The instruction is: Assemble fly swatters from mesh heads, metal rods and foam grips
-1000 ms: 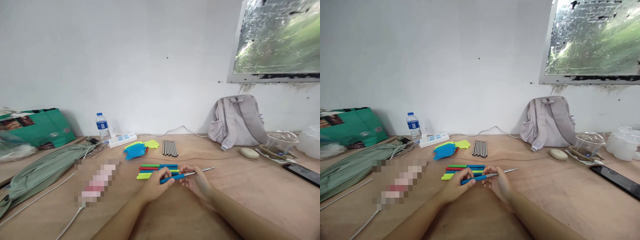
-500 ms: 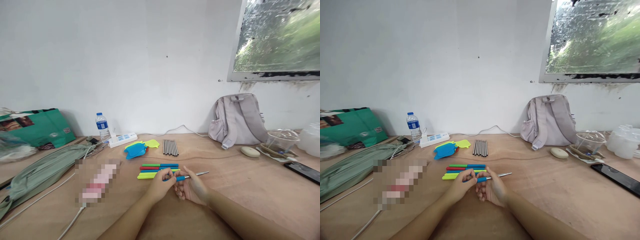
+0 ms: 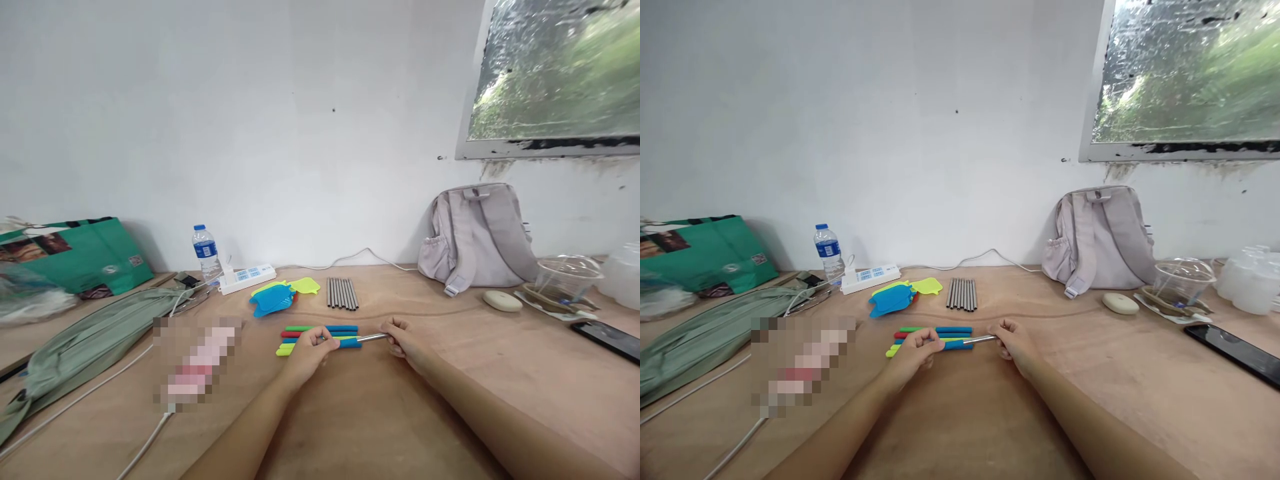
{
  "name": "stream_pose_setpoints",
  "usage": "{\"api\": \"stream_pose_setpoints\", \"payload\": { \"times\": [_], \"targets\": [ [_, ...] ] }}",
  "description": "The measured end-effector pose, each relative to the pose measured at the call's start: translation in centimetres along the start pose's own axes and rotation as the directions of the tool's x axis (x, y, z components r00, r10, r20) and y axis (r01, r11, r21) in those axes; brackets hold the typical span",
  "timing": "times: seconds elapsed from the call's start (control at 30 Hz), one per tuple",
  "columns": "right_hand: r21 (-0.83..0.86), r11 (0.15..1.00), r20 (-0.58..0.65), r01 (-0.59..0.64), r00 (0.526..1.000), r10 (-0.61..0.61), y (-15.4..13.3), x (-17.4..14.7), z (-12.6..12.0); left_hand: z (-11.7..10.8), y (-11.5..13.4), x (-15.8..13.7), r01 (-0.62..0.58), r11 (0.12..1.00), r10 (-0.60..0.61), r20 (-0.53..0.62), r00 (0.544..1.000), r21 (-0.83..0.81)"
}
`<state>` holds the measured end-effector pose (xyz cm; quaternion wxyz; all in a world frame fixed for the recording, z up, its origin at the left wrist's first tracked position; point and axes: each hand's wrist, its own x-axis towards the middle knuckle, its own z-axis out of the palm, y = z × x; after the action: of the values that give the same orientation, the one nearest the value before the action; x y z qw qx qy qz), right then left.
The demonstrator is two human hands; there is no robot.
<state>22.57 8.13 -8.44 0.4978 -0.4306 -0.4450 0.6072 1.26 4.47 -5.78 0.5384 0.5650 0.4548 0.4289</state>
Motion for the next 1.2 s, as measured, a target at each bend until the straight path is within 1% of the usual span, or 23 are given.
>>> {"api": "stream_pose_setpoints", "payload": {
  "times": [0.07,0.1,0.17,0.23,0.3,0.37,0.43,0.5,0.67,0.8,0.9,0.97,1.0,1.03,1.07,1.17,1.2],
  "targets": [
    [-0.166,0.982,0.001,0.089,0.996,-0.090,0.2,0.1,-0.2,0.0,-0.1,-0.1,-0.004,0.999,0.004,0.021,1.000,0.044],
    [-0.269,0.951,0.017,0.151,0.988,-0.152,0.2,0.1,-0.2,0.0,-0.2,-0.1,-0.010,0.998,0.008,0.032,0.999,0.069],
    [-0.442,0.856,0.080,0.270,0.962,-0.262,0.3,0.0,-0.3,0.2,-0.1,-0.4,-0.020,0.992,0.015,0.042,0.999,0.121],
    [-0.517,0.790,0.144,0.329,0.943,-0.299,0.2,-0.2,-0.2,0.3,0.2,-0.8,-0.026,0.983,0.018,0.048,0.999,0.180],
    [-0.551,0.761,0.182,0.343,0.939,-0.292,0.1,-0.4,-0.1,0.4,0.7,-1.2,-0.039,0.967,0.024,0.060,0.998,0.252],
    [-0.577,0.742,0.192,0.342,0.940,-0.284,0.1,-0.5,0.0,0.5,1.2,-1.6,-0.074,0.942,0.047,0.090,0.995,0.326],
    [-0.601,0.726,0.174,0.335,0.941,-0.290,0.1,-0.6,0.2,0.7,1.5,-1.9,-0.114,0.917,0.076,0.113,0.991,0.382],
    [-0.611,0.719,0.151,0.332,0.940,-0.306,0.3,-0.6,0.4,0.8,1.7,-2.0,-0.141,0.898,0.102,0.113,0.988,0.417],
    [-0.603,0.735,0.120,0.312,0.946,-0.303,0.7,-0.7,0.8,1.1,1.7,-2.1,-0.137,0.882,0.115,0.076,0.990,0.450],
    [-0.602,0.733,0.134,0.316,0.945,-0.297,1.0,-0.7,0.9,1.3,1.4,-2.0,-0.153,0.881,0.131,0.079,0.988,0.447],
    [-0.612,0.712,0.163,0.343,0.936,-0.311,0.9,-0.5,0.8,1.1,1.5,-1.9,-0.167,0.869,0.138,0.095,0.986,0.466],
    [-0.619,0.695,0.187,0.367,0.928,-0.323,0.3,-0.5,0.6,0.7,1.7,-1.9,-0.192,0.838,0.147,0.129,0.981,0.510],
    [-0.639,0.664,0.214,0.389,0.919,-0.331,-0.1,-0.6,0.5,0.4,1.8,-1.8,-0.216,0.808,0.158,0.152,0.976,0.547],
    [-0.669,0.612,0.256,0.421,0.904,-0.342,-0.6,-0.8,0.4,0.1,1.9,-1.8,-0.247,0.768,0.176,0.176,0.968,0.591],
    [-0.704,0.539,0.310,0.463,0.883,-0.353,-1.1,-1.0,0.3,-0.3,2.0,-1.8,-0.279,0.719,0.199,0.196,0.960,0.637],
    [-0.762,0.270,0.479,0.588,0.793,-0.377,-2.0,-1.9,0.2,-1.1,2.3,-1.8,-0.333,0.577,0.265,0.215,0.940,0.746],
    [-0.761,0.211,0.512,0.613,0.768,-0.385,-1.9,-2.2,0.3,-1.2,2.3,-1.8,-0.334,0.544,0.276,0.212,0.938,0.770]
  ]
}}
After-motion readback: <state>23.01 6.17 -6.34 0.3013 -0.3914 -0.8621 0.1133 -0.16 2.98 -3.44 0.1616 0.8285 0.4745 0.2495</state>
